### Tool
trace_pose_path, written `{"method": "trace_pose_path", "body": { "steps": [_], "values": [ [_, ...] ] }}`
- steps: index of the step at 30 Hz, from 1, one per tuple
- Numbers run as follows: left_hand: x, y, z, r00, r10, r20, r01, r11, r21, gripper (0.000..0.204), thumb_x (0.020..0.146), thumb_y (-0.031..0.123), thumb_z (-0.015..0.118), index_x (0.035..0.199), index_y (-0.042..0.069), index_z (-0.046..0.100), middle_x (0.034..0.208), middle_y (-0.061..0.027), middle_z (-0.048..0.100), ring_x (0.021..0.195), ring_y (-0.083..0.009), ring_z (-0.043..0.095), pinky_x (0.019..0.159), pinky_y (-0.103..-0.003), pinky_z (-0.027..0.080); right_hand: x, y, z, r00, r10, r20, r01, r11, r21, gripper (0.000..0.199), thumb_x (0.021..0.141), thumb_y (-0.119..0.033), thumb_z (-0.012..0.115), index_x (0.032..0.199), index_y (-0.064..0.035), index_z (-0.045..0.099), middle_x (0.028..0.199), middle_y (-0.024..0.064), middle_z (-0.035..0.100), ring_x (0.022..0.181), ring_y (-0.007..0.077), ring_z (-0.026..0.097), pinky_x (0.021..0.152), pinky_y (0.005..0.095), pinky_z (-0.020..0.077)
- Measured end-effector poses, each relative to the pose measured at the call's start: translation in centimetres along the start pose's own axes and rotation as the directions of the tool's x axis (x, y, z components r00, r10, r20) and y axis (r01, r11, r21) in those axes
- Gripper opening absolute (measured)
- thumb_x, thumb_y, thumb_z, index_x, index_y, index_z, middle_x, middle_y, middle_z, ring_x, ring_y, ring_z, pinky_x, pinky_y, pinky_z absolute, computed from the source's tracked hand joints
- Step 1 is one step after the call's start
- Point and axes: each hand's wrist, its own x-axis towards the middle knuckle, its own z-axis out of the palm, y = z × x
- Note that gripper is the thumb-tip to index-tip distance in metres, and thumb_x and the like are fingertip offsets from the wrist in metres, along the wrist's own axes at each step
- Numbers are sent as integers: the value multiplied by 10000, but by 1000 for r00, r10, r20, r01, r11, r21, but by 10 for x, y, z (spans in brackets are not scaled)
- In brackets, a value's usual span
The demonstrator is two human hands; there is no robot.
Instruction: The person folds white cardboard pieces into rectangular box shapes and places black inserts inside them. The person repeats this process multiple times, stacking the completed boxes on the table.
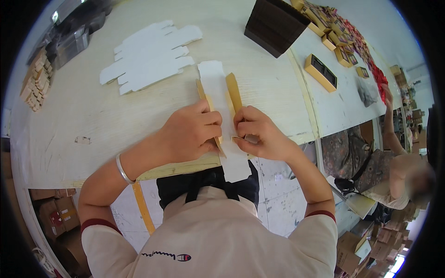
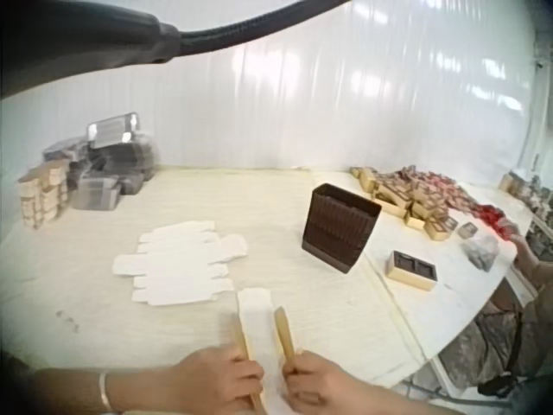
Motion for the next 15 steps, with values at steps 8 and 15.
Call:
{"method": "trace_pose_path", "body": {
  "steps": [8, 15],
  "values": [
    [-2, 10, 13, 990, -119, -76, 109, 987, -121, 231, 700, 226, 774, 748, 75, 606, 818, -21, 563, 773, -231, 551, 653, -333, 472, 5, -5, -5, 998, 62, 19, -63, 997, 53, 111, 733, -4, 696, 735, 10, 586, 877, 102, 512, 821, 268, 518, 694, 347, 439],
    [3, -1, 19, 971, -218, -101, 189, 952, -240, 192, 733, 134, 756, 775, 36, 596, 766, -73, 570, 686, -266, 578, 597, -368, 458, 17, -6, 0, 990, 140, 31, -142, 987, 75, 181, 764, -8, 709, 828, -10, 539, 850, 94, 487, 750, 256, 521, 639, 345, 449]
  ]
}}
